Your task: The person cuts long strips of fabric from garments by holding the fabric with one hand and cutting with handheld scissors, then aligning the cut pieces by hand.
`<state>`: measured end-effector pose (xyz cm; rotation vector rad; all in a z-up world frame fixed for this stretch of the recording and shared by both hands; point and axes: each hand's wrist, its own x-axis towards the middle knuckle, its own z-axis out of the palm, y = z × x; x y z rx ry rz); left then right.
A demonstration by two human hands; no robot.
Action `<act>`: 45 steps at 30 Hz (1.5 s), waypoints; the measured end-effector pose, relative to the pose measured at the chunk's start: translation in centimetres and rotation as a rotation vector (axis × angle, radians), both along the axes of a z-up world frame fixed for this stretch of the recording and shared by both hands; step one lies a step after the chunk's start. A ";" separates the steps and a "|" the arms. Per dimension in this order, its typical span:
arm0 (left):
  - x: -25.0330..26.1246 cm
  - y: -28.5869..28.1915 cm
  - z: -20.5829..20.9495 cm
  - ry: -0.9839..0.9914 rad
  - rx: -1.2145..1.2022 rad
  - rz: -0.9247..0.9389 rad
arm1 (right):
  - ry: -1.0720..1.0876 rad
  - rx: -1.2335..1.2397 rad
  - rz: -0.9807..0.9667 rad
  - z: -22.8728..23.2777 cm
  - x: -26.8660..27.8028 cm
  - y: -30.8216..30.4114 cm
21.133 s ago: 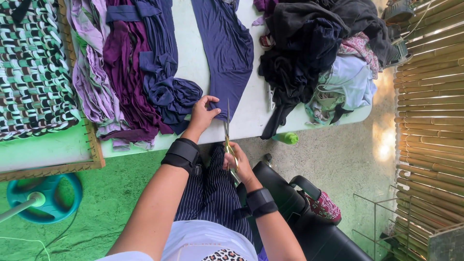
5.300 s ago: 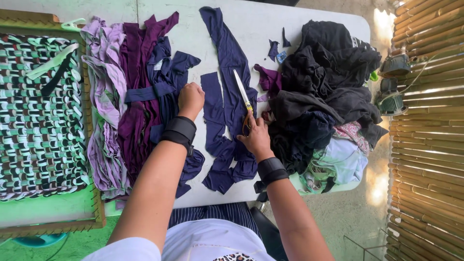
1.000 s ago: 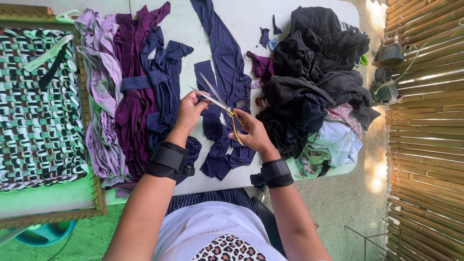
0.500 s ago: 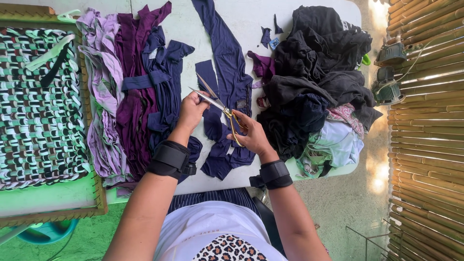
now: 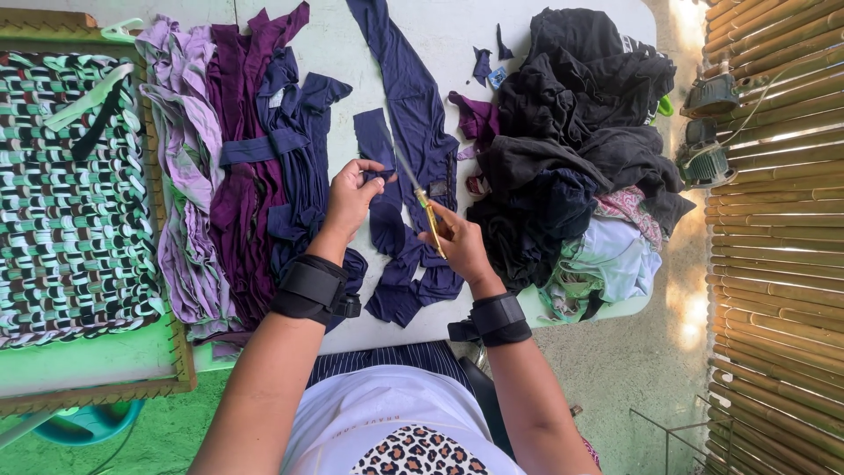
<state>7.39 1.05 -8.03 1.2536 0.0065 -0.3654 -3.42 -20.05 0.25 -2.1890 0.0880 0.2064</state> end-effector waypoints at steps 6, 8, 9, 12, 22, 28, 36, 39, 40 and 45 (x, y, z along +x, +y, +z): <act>-2.2 0.3 9.9 0.035 -0.156 -0.165 | 0.084 0.742 -0.306 -4.7 1.1 -1.4; -2.6 0.0 10.9 0.100 -0.162 -0.204 | 0.084 0.777 -0.275 -2.5 2.0 -0.2; -2.9 0.0 11.4 0.166 -0.167 -0.244 | 0.084 0.813 -0.245 -1.5 2.5 0.4; -3.7 -0.1 12.2 0.207 -0.185 -0.311 | 0.183 1.003 -0.330 0.2 3.4 2.5; -3.8 0.6 8.3 -0.144 0.152 -0.123 | -0.044 0.674 -0.290 -0.4 4.3 4.8; -4.5 0.8 9.2 -0.764 0.639 -0.067 | -0.069 0.570 -0.358 0.0 5.4 2.5; -5.9 -0.3 10.6 -0.544 0.802 -0.487 | -0.021 0.670 -0.337 1.6 6.6 2.4; -6.3 -0.1 10.3 -0.705 0.616 -0.286 | -0.028 0.730 -0.277 1.9 6.7 2.2; -6.3 -0.1 10.1 -0.706 0.619 -0.283 | -0.029 0.731 -0.273 2.1 6.8 2.0; -5.0 0.1 11.5 -0.578 0.409 0.003 | -0.058 0.777 -0.163 4.5 6.9 1.4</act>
